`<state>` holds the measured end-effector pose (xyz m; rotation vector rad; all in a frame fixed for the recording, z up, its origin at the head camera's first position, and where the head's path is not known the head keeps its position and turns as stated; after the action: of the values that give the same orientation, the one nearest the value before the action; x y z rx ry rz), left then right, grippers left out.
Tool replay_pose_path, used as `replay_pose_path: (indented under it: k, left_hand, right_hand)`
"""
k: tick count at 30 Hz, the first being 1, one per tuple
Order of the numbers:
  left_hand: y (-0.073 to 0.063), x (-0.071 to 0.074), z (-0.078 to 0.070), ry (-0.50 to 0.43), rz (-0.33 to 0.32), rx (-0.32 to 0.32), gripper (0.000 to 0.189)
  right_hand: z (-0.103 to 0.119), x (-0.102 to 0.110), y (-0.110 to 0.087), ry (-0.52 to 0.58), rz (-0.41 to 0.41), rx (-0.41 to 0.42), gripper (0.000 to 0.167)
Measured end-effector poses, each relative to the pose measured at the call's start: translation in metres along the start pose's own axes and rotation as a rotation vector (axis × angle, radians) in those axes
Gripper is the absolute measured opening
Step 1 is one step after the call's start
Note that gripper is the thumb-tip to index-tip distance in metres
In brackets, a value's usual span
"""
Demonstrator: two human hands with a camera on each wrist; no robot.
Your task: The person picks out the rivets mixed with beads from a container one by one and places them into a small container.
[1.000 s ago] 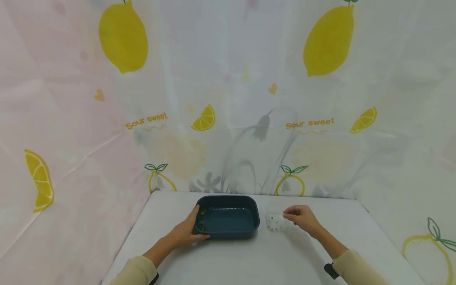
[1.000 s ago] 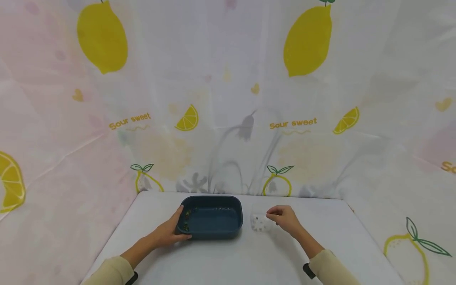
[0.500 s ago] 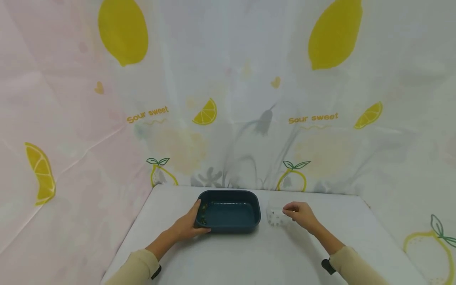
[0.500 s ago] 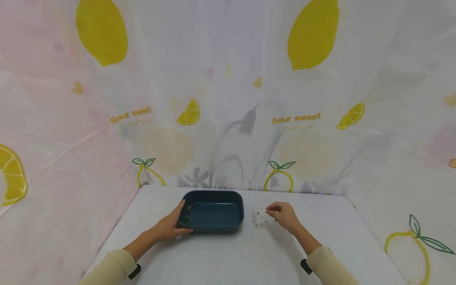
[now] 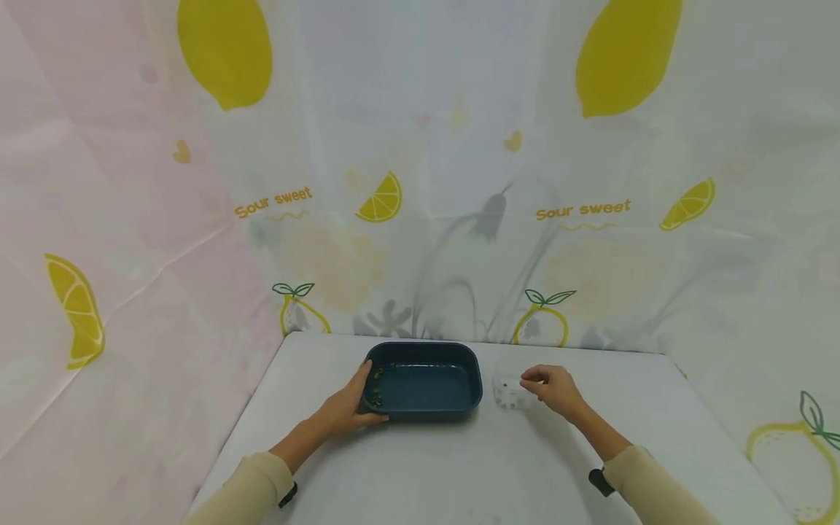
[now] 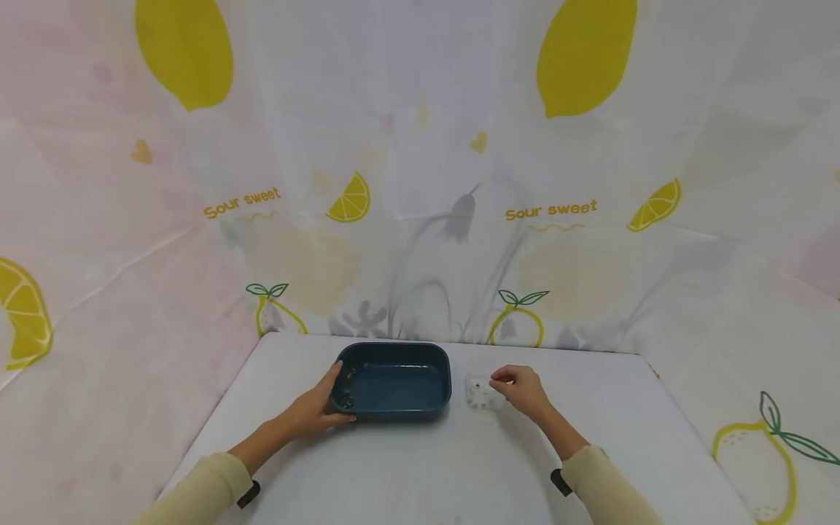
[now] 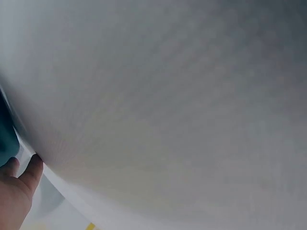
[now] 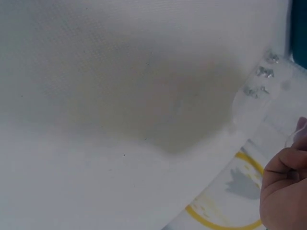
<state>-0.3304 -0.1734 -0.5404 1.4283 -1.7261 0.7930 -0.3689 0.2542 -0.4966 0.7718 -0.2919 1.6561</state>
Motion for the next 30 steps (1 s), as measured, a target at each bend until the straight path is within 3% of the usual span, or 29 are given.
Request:
replay_pose_path:
  k: [6, 16, 21, 26, 30]
  left_hand:
    - [-0.002, 0.001, -0.002, 0.021, -0.014, -0.036, 0.119]
    - [-0.002, 0.005, -0.001, 0.085, -0.052, -0.114, 0.12]
    - [0.0, 0.005, -0.001, 0.092, -0.043, -0.114, 0.12]
    - [0.0, 0.008, -0.002, 0.028, -0.001, -0.077, 0.118]
    - [0.001, 0.006, -0.001, -0.014, 0.046, -0.028, 0.116]
  right_hand:
    - [0.001, 0.0, 0.0, -0.031, -0.001, 0.007, 0.01]
    - [0.007, 0.003, -0.001, -0.035, -0.014, 0.057, 0.022]
    - [0.013, 0.01, -0.001, -0.122, -0.125, 0.137, 0.029]
    - [0.021, 0.016, 0.0, -0.188, -0.283, 0.206, 0.042]
    - [0.024, 0.015, 0.0, -0.203, -0.313, 0.255, 0.056]
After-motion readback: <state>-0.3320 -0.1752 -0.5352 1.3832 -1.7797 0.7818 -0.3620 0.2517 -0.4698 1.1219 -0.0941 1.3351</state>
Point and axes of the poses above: each hand's wrist, its own y-axis towards the middle knuckle, its own x-axis out of the back of the hand, z = x × y, the point moved 3 cm from there along y, towards the middle knuckle, and after that the axes turned 9 degrees about x, right-handed, at the moved point
